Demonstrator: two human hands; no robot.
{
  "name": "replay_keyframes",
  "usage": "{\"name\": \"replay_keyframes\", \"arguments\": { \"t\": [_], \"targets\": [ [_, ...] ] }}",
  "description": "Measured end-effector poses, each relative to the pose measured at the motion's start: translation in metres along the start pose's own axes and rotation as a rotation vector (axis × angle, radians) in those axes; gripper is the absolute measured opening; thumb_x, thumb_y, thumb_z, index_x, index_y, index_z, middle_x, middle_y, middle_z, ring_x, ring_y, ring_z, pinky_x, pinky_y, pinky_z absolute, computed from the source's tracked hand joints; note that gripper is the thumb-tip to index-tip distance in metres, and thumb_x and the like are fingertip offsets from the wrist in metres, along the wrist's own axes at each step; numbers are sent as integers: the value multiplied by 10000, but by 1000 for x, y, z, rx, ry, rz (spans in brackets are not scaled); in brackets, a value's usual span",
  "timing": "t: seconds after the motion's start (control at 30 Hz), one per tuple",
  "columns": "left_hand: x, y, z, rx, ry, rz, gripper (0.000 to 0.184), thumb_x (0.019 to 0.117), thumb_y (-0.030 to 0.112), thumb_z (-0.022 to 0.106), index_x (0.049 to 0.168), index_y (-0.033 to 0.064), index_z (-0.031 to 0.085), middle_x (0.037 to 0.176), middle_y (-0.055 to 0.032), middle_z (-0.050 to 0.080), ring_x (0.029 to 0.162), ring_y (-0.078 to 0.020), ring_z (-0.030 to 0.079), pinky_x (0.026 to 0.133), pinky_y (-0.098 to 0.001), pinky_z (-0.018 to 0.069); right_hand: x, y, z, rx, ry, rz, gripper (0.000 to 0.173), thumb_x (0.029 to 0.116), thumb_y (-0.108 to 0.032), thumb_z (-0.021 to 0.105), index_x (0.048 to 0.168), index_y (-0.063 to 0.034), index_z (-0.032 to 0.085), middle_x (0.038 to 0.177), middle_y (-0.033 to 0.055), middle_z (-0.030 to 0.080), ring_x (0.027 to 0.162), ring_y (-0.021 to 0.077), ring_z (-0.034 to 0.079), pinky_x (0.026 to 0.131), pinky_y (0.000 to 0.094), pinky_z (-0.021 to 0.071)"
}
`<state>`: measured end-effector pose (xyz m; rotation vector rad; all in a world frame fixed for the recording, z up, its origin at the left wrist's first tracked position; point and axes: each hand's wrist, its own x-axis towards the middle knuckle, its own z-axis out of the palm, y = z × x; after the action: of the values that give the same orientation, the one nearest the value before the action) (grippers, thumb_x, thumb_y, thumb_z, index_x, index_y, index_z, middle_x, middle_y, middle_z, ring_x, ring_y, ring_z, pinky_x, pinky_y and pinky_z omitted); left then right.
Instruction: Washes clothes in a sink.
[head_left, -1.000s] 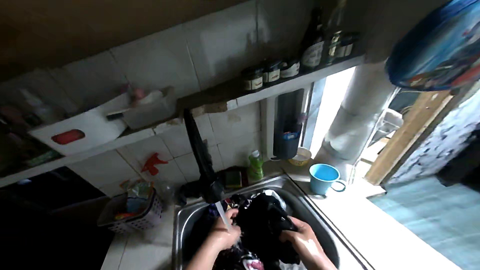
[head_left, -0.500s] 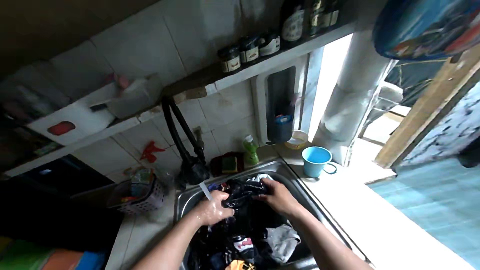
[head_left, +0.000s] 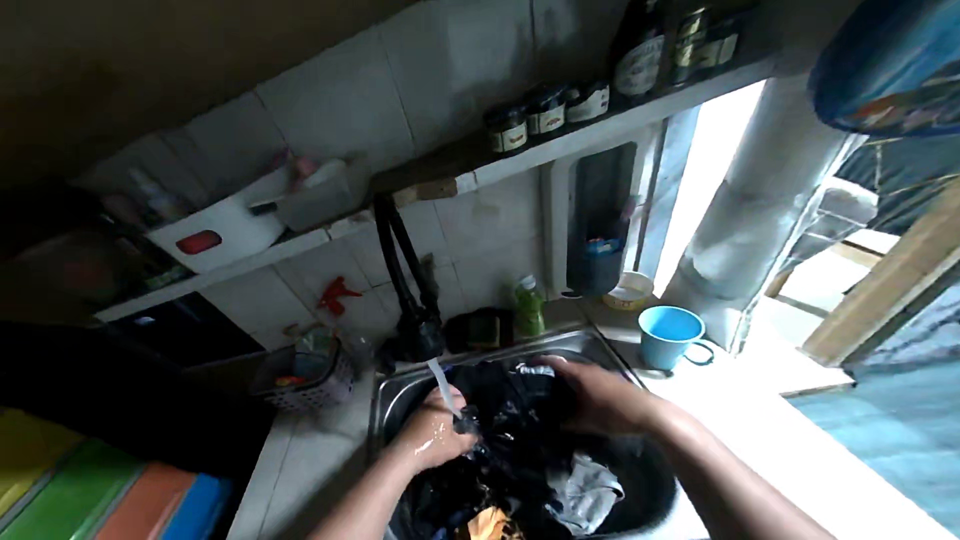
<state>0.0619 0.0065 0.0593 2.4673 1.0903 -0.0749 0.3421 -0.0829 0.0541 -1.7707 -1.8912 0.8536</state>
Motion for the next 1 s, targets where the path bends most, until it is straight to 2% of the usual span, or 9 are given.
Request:
{"name": "replay_keyframes", "arguments": {
  "t": [0.1, 0.17, 0.3, 0.47, 0.57, 0.7, 0.8, 0.93, 1.0],
  "targets": [
    [-8, 9, 13, 21, 92, 181, 339, 843, 224, 765, 1103, 12, 713, 1252, -140, 682, 1262, -259, 602, 1113, -421, 461, -3, 9, 40, -73, -191, 14, 1052, 671, -309, 959, 1562, -205, 411, 1538, 196, 437, 1361, 402, 489, 1092, 619, 439],
    [-19, 20, 15, 178, 31, 339, 285, 837, 189, 770, 1056, 24, 694, 1104, -159, 719, 1113, -322, 679, 986, -509, 534, -10, 13, 66, 3, -145, -143, 770, 719, -270, 918, 1397, -132, 578, 1441, 148, 556, 1329, 328, 538, 1112, 554, 450],
    [-36, 4, 22, 549, -365, 319, 517, 895, 294, 762, 1351, 168, 555, 1242, -172, 632, 1064, -419, 665, 801, -610, 567, -39, 12, 105, -208, -232, -243, 551, 800, -427, 837, 1251, -154, 680, 1441, 141, 550, 1345, 383, 500, 1102, 668, 376],
    [-47, -32, 29, 658, -351, 279, 386, 850, 176, 786, 1201, 68, 668, 1434, -157, 535, 1375, -395, 465, 1070, -621, 433, -69, 21, 116, -286, -191, -358, 388, 834, -396, 792, 1133, -153, 739, 1464, 90, 573, 1440, 346, 439, 1179, 693, 261],
    [-47, -33, 22, 597, -234, 382, 306, 873, 270, 766, 1042, 20, 719, 1374, -132, 619, 1479, -334, 393, 1276, -592, 133, -76, 19, 101, -269, 51, -181, 393, 766, -116, 798, 1139, -79, 678, 1140, 141, 720, 1146, 353, 672, 1014, 598, 504],
    [-37, -14, 4, 181, -106, 1, 445, 933, 302, 654, 1255, -3, 614, 1133, -216, 699, 1137, -363, 669, 1021, -541, 506, -60, 25, 60, 26, 425, 94, 463, 798, -60, 707, 1244, -55, 584, 953, 191, 702, 893, 383, 708, 776, 607, 567],
    [-19, -7, -4, -78, 71, -130, 517, 1015, 417, 567, 1400, 74, 594, 1304, -165, 674, 1255, -280, 628, 1102, -493, 471, -38, 32, 41, 306, 636, 173, 466, 846, -35, 721, 1280, -89, 561, 1058, 161, 684, 977, 313, 683, 853, 584, 554],
    [-6, 1, 4, -97, 187, -157, 542, 1073, 479, 445, 1109, 14, 722, 1182, -163, 699, 1192, -270, 633, 1075, -473, 465, -23, 14, 41, 354, 541, 222, 384, 830, -288, 825, 1164, -133, 714, 1066, 98, 729, 1027, 239, 695, 937, 549, 547],
    [-3, 1, 8, -40, 208, -118, 416, 1076, 298, 475, 1318, 11, 654, 1432, -138, 598, 1395, -236, 510, 1201, -399, 374, -19, 2, 43, 402, 437, 152, 304, 853, -266, 796, 1128, -154, 729, 1042, 44, 736, 1003, 168, 698, 928, 475, 565]
  ]
}}
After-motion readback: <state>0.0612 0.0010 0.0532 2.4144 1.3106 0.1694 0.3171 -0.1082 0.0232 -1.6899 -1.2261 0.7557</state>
